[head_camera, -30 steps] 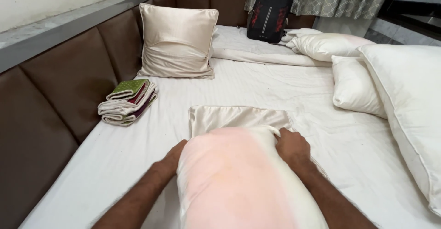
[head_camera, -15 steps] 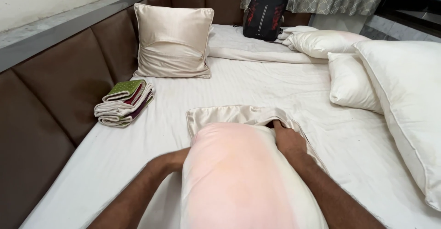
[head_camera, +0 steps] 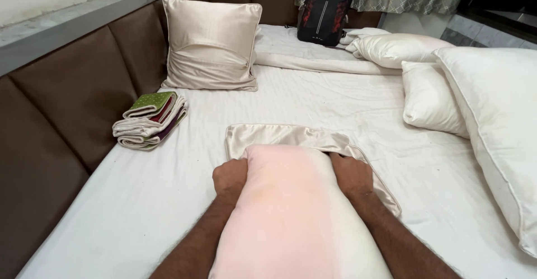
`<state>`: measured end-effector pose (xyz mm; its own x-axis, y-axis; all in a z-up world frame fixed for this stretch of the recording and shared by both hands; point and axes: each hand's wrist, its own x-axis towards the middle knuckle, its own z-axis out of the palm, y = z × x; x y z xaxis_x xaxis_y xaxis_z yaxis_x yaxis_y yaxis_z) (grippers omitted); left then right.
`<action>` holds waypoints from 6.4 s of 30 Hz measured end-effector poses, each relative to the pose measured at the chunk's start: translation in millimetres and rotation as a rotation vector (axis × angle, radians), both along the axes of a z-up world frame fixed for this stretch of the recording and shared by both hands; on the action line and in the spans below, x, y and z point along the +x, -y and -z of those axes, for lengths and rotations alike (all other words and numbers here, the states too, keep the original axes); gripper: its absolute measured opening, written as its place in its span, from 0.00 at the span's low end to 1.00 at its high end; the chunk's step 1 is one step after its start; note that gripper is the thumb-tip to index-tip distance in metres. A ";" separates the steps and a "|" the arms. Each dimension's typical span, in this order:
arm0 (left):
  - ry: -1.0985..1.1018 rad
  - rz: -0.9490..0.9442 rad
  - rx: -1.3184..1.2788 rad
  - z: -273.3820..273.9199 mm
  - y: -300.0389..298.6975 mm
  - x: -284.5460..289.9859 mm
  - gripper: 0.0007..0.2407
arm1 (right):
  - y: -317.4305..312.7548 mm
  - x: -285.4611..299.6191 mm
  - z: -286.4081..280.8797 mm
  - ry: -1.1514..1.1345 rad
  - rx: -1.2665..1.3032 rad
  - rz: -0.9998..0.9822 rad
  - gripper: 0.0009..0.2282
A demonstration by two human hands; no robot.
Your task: The person puts a white pillow into a satin pillowcase on a bed, adjusting the corners and smoothing the fabric. They then fold a green and red towel and place it on the bed. Finally, they insert a pink and white pillow into another satin pillowcase, tucking the edges and arranging it neatly.
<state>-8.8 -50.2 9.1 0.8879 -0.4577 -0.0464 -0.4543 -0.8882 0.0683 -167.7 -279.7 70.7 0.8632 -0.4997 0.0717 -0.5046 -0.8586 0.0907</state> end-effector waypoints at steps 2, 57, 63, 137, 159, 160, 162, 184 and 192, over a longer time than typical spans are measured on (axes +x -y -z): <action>-0.068 -0.147 -0.215 5.0 -1.5 8.3 0.06 | -0.8 -1.7 1.2 0.042 0.041 0.022 0.13; 0.070 0.044 -0.038 -48.4 -24.2 -36.2 0.09 | -44.1 0.8 -25.5 0.153 0.205 0.133 0.28; 0.194 0.007 0.006 -15.6 -10.4 -11.2 0.08 | -63.5 -15.7 -59.1 -0.117 0.166 0.176 0.32; -0.086 0.011 -0.139 -18.9 -32.5 -39.5 0.11 | 1.8 24.8 54.7 -0.148 -0.434 -0.085 0.07; -0.344 0.013 -0.768 43.2 -41.6 3.8 0.16 | -2.6 21.9 52.5 -0.078 -0.428 0.040 0.07; -0.345 0.046 -0.730 38.3 -40.9 5.4 0.15 | -3.6 21.8 50.0 -0.051 -0.434 0.051 0.03; -0.353 0.081 -0.692 19.0 -40.5 -6.7 0.14 | -0.8 18.2 51.0 -0.032 -0.440 0.063 0.02; -0.624 0.204 -0.510 -43.0 0.0 -15.4 0.27 | 28.9 17.0 59.8 -0.218 -0.314 -0.151 0.19; -0.117 0.154 -0.040 40.5 40.7 21.5 0.21 | 11.5 20.4 69.3 -0.226 -0.504 -0.136 0.09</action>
